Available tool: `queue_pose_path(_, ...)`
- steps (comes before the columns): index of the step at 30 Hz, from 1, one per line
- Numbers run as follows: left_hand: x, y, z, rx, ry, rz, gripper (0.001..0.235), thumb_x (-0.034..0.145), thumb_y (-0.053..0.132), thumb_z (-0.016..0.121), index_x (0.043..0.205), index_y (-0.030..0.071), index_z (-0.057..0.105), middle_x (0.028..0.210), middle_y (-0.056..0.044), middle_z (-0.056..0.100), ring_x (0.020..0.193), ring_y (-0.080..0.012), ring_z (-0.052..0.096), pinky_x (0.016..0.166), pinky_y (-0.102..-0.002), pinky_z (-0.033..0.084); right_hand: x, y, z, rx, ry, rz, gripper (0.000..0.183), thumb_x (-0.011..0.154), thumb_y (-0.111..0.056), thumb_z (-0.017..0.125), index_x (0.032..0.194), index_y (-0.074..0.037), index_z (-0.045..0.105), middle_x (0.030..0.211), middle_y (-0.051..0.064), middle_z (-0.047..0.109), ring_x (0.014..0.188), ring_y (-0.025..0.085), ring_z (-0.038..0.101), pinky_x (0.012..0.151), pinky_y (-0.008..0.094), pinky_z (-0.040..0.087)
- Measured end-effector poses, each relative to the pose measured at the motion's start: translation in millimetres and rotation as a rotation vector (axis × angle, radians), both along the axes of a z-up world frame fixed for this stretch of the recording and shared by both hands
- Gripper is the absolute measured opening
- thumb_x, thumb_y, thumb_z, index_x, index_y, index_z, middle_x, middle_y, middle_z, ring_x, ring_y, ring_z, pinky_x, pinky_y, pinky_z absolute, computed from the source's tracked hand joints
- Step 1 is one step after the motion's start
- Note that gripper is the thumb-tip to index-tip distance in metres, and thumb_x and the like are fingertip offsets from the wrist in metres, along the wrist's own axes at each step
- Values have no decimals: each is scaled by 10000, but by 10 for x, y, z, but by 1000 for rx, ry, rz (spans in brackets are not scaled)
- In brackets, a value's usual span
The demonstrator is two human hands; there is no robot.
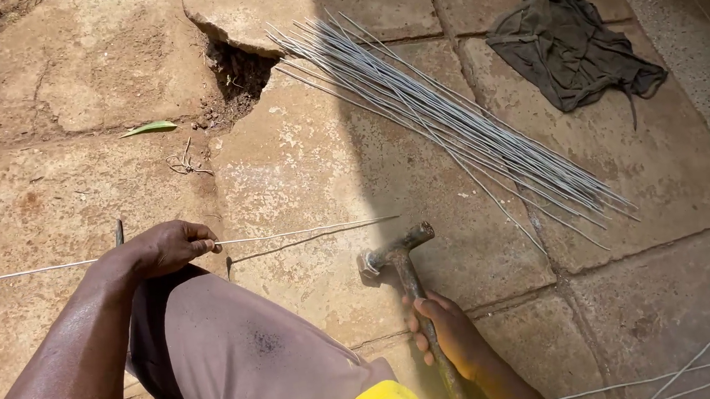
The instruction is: Straightening thin metal rods by tapping them with a hammer against a stone surface
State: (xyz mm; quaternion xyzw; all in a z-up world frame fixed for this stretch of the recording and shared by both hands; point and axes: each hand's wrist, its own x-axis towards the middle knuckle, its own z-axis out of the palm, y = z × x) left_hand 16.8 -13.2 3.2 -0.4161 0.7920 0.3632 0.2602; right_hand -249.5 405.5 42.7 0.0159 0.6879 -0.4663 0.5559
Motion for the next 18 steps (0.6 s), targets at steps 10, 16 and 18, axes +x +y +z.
queue_pose_path(10,44,-119,-125,169,63,159,286,1037,342,709,1096,147,909,784,-49,714,753,-203,660,780,-380,541,-92,-156,142,254,662,181,507,1112,-487,408,961,-65,644,677,63,592,506,188,545,494,363,450)
queue_pose_path(16,16,-145,-162,165,-16,131,339,936,324,690,1151,202,922,1337,-42,842,1314,-293,726,1218,-580,471,-123,-231,175,171,696,141,471,1127,-450,409,950,-72,629,689,50,594,502,176,528,484,355,444)
queue_pose_path(18,2,-151,-147,171,13,152,298,905,285,740,1096,157,929,1192,-68,873,1183,-289,767,1125,-520,527,-104,-298,219,154,750,182,469,1115,-465,391,991,-89,641,651,42,589,485,173,533,487,355,442)
